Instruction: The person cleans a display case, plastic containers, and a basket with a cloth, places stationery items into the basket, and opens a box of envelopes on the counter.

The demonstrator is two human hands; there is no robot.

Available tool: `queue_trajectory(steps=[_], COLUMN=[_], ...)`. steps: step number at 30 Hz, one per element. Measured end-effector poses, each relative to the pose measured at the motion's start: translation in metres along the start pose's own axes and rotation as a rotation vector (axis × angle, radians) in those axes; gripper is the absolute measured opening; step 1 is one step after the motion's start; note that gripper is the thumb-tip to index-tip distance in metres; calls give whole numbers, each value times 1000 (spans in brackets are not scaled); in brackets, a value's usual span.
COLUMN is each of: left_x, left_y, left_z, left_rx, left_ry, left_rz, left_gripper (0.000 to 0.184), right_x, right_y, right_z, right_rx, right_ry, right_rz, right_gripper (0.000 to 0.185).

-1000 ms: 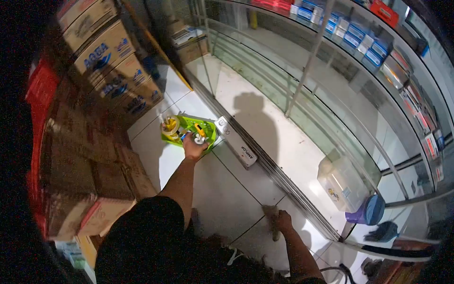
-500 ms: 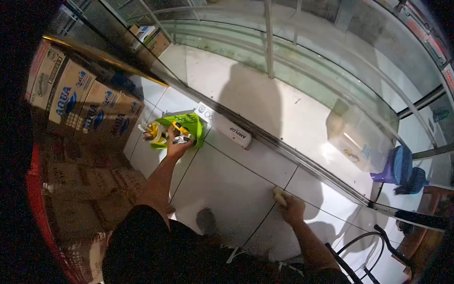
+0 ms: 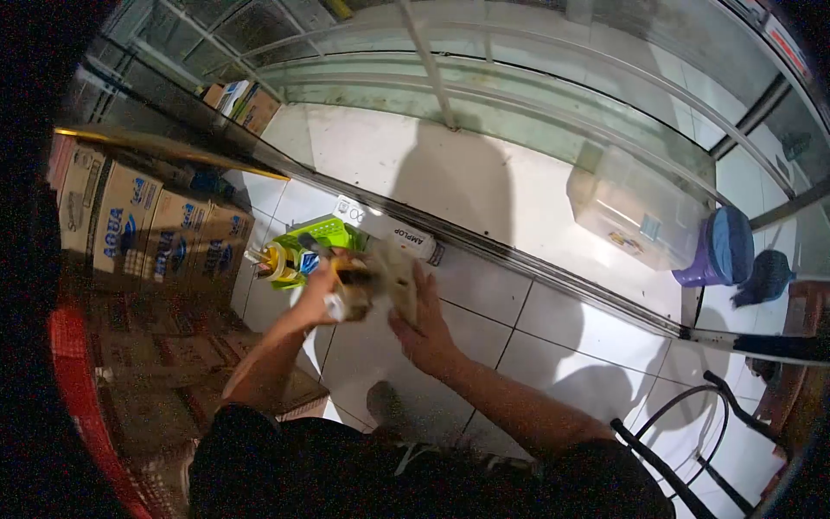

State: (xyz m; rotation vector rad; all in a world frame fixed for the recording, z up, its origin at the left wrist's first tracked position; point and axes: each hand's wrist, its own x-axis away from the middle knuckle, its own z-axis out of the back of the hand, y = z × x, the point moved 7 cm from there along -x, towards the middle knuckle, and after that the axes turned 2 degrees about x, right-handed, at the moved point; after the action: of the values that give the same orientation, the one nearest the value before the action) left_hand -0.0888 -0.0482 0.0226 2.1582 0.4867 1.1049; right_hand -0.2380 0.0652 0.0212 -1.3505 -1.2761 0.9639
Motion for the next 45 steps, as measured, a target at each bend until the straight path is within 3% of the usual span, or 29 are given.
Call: queue_trajectory(steps=[1,4,7,9,11,12,14,15,16,20,23,24,26,28,29,31,35,38,45], left_x=[2,16,26,31,32,37,52,52,51,45,36,30,26,18,11,-7,-43,-75,-106], left_y=[0,2,-6,-8,-6,1,6,6,4,-16,-42,-54,-69,-71,-67,-64,-71,-92,-90], left_z=[-19,-81,-106,-103,-103,-112,-131,-131,-134,-141,-135,-129,-129,-131,-134,-138,-143,-136,-139], left_rx=[-14,-46,-43,-260,-378,-626,-1116,-1116,-1184,-1363,-1465,-1485,-1523,-1515,-1505,-1487,-1351,-1450,-1458], left_ry=[-58,-235,-355,-308,-282,-280,-264,-266,-302,-375,-366,-394,-448,-403,-364,-318,-350,-348,-331], left_rz=[-56,-223,-323,-412,-453,-658,-1061,-1055,-1035,-935,-817,-836,-869,-763,-662,-573,-806,-710,-525], left_gripper=[51,48,46,54,57,60,66,66,67,69,68,68,69,71,74,76,73,84,85], right_x=[-4,-3,-8,-18,-21,-20,-17,-15,-11,-1,5,6,15,20,27,49,61,66,72], right_y=[-9,-66,-57,-62,-34,-26,21,36,45,53,33,28,32,42,48,58,70,76,79], right_z=[2,6,22,34,71,78,82,77,76,70,79,81,109,131,143,181,178,168,147], right_rx=[-4,666,677,676,378,371,-162,-428,-430,-160,718,717,1061,1282,1286,782,873,811,673], right_ry=[16,111,107,100,242,243,162,118,121,-6,-176,-179,-18,46,41,321,169,130,31], right_rz=[0,338,255,219,-476,-474,-541,-569,-574,-487,-178,-177,-472,-218,-212,-604,-515,-476,-561], right_gripper=[54,49,49,49,52,52,52,52,52,50,49,49,32,34,34,35,49,51,53])
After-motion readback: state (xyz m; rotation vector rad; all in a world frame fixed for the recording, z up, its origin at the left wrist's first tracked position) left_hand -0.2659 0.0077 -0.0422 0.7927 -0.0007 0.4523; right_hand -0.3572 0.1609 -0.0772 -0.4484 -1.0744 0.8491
